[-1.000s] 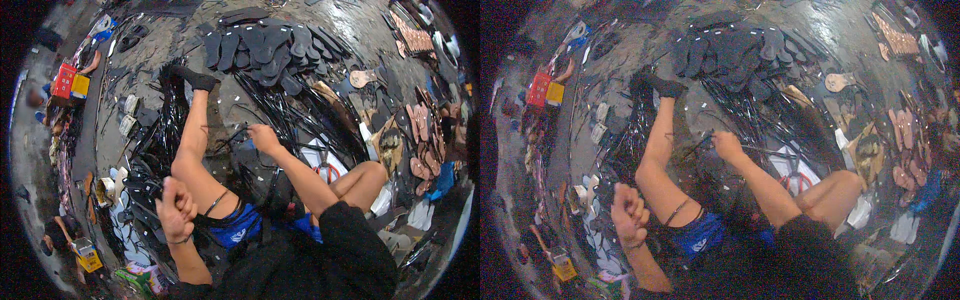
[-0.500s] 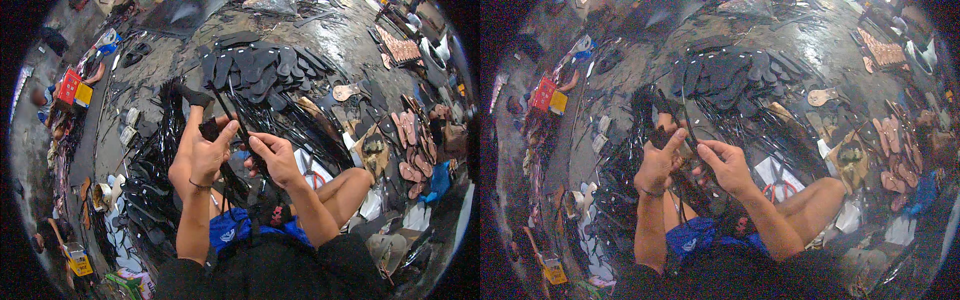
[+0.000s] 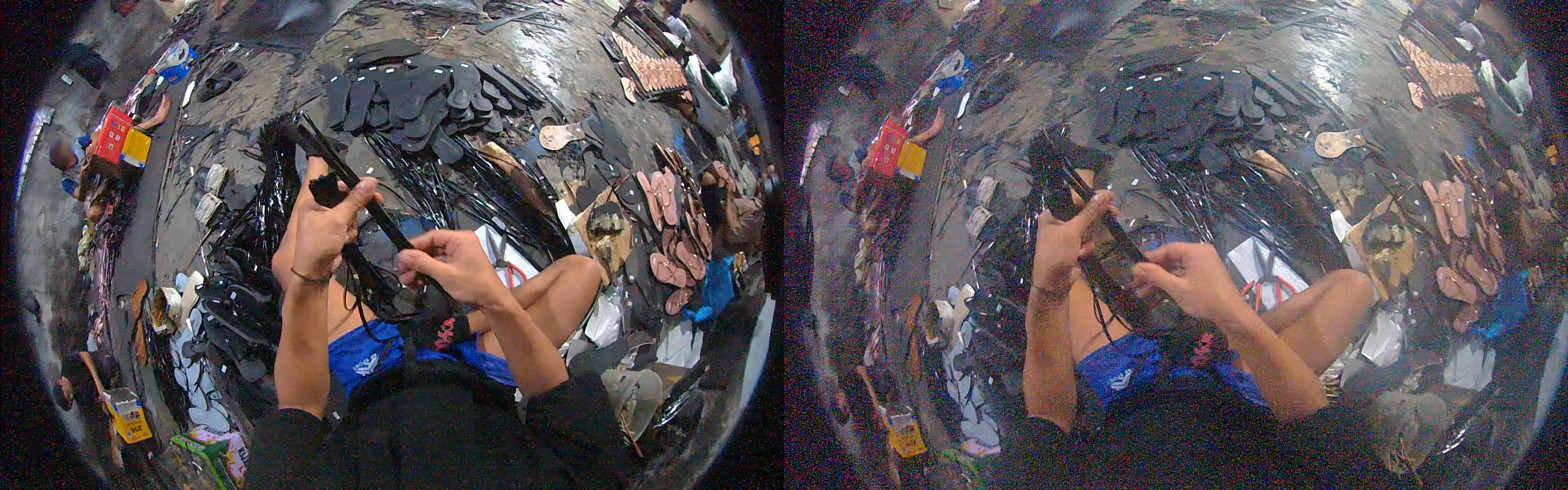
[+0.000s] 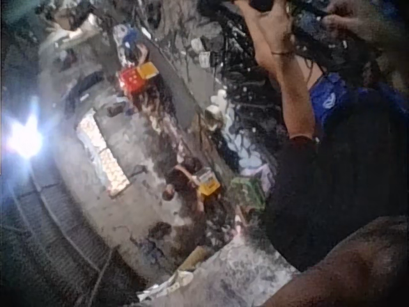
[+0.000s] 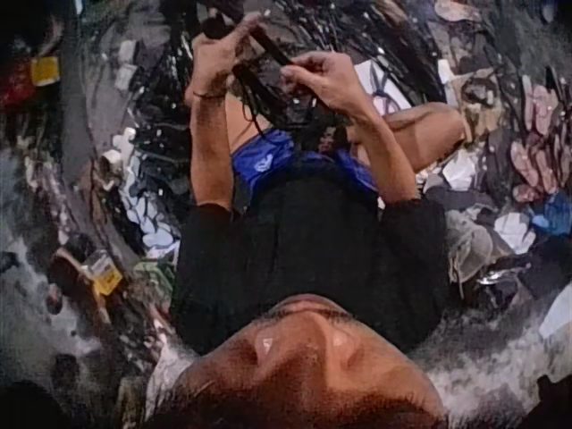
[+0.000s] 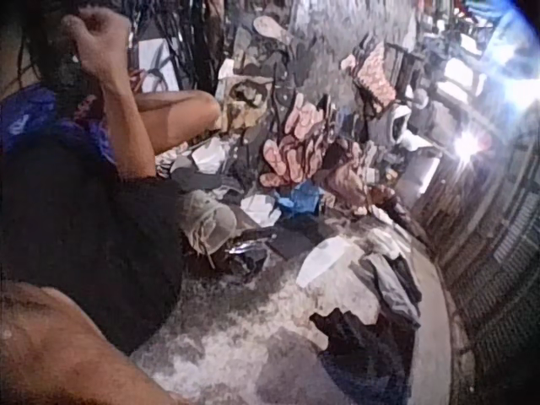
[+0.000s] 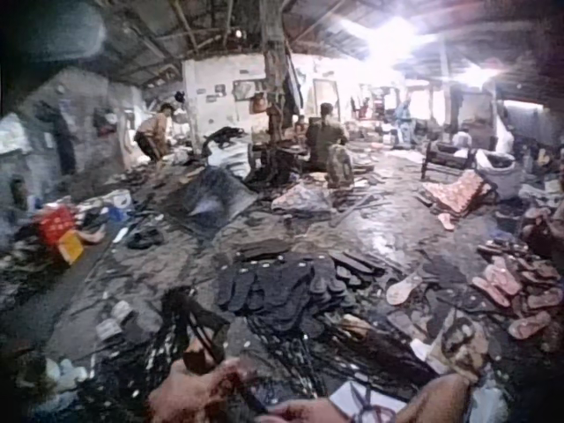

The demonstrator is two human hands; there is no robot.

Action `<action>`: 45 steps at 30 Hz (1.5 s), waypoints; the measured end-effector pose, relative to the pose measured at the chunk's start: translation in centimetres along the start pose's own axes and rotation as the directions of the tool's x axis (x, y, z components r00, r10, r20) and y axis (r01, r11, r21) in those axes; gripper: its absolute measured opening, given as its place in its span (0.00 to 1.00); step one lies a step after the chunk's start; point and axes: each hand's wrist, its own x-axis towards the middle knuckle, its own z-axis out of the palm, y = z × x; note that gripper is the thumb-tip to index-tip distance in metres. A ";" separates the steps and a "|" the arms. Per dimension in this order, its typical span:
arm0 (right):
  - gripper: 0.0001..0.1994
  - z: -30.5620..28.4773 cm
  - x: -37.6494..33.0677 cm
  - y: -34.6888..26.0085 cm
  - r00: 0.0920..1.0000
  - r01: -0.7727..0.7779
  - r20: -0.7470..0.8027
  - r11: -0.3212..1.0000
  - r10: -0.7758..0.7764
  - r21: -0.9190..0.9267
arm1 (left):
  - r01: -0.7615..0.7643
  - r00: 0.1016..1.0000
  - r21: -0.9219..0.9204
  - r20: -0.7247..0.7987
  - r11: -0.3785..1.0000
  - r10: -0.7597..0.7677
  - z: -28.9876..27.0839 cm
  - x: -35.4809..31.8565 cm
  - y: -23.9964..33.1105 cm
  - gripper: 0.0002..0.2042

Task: The person sits on the floor and assembles sandals by hand. They pick up a black sole and a strap, then thread the strap through holes in the sole and tie it securely. The person repeats this process for multiple sandals, placing the finished items into a pile.

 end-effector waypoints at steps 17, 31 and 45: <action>0.11 -9.6 -7.9 2.6 0.975 -0.210 -0.205 0.617 0.081 -0.758 | -0.045 0.964 -0.094 -0.265 0.995 0.018 -8.3 3.7 0.8 0.11; 0.10 2.2 0.3 -6.1 0.805 0.478 -0.252 0.839 -0.536 -0.258 | -0.122 0.973 0.026 0.199 0.992 0.115 3.3 -5.7 2.3 0.08; 0.09 1.8 -0.6 -3.7 0.732 0.546 -0.531 0.834 -0.427 0.081 | -0.217 0.941 -0.195 -0.303 0.957 0.151 0.4 -4.3 1.6 0.10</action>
